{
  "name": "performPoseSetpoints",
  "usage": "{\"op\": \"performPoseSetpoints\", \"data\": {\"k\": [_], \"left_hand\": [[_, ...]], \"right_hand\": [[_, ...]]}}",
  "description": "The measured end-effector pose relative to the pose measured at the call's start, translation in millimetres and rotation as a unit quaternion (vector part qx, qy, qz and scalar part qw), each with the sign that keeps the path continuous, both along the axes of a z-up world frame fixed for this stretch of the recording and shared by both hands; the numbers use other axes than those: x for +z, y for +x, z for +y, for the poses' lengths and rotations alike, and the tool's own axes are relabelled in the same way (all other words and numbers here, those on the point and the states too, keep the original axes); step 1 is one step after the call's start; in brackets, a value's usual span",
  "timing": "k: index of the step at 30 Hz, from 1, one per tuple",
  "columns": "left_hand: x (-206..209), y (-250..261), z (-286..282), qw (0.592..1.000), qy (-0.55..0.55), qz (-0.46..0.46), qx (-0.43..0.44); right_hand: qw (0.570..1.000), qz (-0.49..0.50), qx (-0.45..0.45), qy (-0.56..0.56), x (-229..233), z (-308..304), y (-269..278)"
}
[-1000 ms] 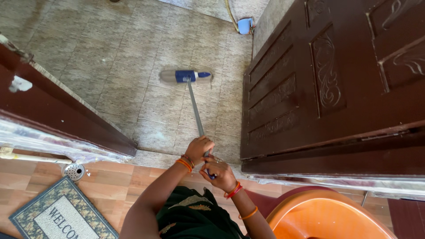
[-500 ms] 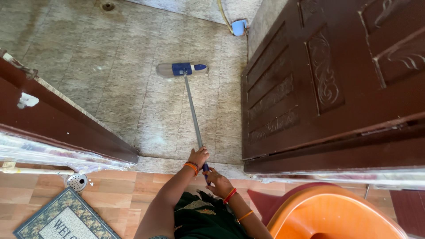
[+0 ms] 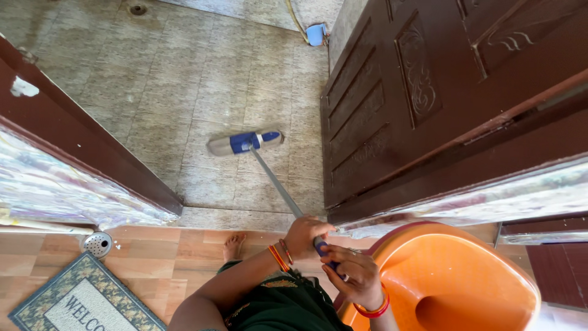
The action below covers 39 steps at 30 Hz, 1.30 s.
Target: The person mops a tiled floor using a blue mop, moving it back and forth across the surface. The camera is head-mounted, showing the hands and the mop head as the person cleans near a doorway and a sink.
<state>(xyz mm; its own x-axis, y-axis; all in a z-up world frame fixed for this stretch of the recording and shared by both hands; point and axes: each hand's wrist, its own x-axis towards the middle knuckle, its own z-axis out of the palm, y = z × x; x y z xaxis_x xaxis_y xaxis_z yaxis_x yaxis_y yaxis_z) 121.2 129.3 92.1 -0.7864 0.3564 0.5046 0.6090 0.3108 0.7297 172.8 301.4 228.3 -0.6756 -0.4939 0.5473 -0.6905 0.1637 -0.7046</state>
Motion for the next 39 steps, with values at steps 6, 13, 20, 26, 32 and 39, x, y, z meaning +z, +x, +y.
{"op": "performPoseSetpoints", "data": {"k": [6,13,20,26,32,39], "left_hand": [[9.0,21.5,13.4,0.996,0.040,0.060,-0.059],[-25.1,4.2,-6.0,0.997,0.017,0.069,-0.026],[-77.2,-70.2,-46.3,0.989,0.010,0.147,-0.008],[-123.1,-144.0,-102.5,0.993,-0.103,0.039,0.048],[-157.9,-193.5,-148.3,0.922,-0.363,-0.109,0.078],[-162.0,-144.4,-150.5,0.879,-0.440,-0.151,0.108]], "right_hand": [[0.987,-0.017,0.080,-0.139,5.9,-3.1,12.9],[0.972,-0.062,0.094,-0.208,-32.3,-28.2,6.1],[0.987,-0.033,0.069,-0.144,-83.8,-62.8,-54.3],[0.997,0.049,-0.027,0.048,-137.1,-99.8,-127.1],[0.955,0.019,0.008,0.295,-191.2,-123.2,-174.8],[0.914,-0.076,0.085,0.389,-260.2,-125.6,-132.5]]}}
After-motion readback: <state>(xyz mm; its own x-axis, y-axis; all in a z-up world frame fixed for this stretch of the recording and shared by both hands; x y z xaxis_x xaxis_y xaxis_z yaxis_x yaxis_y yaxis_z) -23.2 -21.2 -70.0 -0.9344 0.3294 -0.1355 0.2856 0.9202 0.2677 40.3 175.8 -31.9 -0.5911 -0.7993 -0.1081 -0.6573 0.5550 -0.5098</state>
